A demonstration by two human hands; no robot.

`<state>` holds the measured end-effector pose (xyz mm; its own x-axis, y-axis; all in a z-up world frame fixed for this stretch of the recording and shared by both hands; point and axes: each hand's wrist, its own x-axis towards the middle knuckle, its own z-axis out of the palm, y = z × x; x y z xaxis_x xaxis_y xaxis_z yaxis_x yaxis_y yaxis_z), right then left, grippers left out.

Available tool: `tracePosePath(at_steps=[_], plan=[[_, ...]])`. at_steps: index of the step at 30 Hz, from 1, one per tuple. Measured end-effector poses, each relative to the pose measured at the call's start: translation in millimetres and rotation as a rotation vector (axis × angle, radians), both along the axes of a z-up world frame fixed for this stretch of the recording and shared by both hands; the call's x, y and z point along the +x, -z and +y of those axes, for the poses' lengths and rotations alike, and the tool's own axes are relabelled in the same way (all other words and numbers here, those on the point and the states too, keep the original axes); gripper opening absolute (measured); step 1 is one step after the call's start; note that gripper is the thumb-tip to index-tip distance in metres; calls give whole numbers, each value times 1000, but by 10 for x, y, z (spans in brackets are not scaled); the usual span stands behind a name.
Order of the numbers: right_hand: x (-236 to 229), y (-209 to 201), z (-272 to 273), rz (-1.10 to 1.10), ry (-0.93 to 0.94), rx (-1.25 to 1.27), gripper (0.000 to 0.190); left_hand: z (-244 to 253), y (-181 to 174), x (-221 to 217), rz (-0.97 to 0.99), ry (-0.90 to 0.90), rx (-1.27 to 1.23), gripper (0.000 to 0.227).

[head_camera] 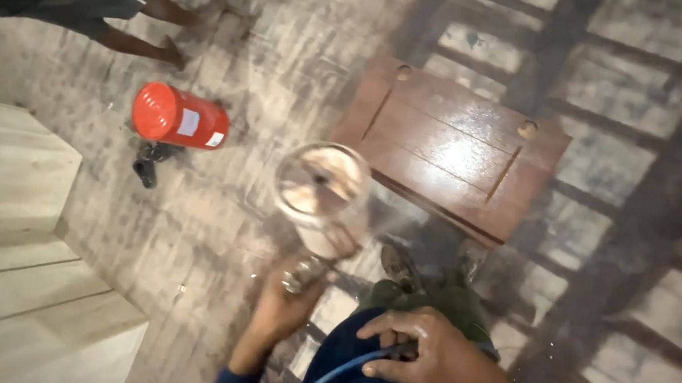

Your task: Spray painting a wooden furniture panel using a handheld spray gun in a workshop setting.

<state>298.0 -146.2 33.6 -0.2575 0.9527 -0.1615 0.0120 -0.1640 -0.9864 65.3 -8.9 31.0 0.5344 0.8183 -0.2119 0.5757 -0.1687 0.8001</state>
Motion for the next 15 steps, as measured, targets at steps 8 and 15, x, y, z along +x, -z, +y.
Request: tracePosePath(at_steps=[8,15], plan=[[56,-154,-88,-14,-81,-231,43,-344,-43,618,-206,195,-491,33],[232,56,-144,-86,11,-259,43,-454,-13,605,-235,131,-228,27]])
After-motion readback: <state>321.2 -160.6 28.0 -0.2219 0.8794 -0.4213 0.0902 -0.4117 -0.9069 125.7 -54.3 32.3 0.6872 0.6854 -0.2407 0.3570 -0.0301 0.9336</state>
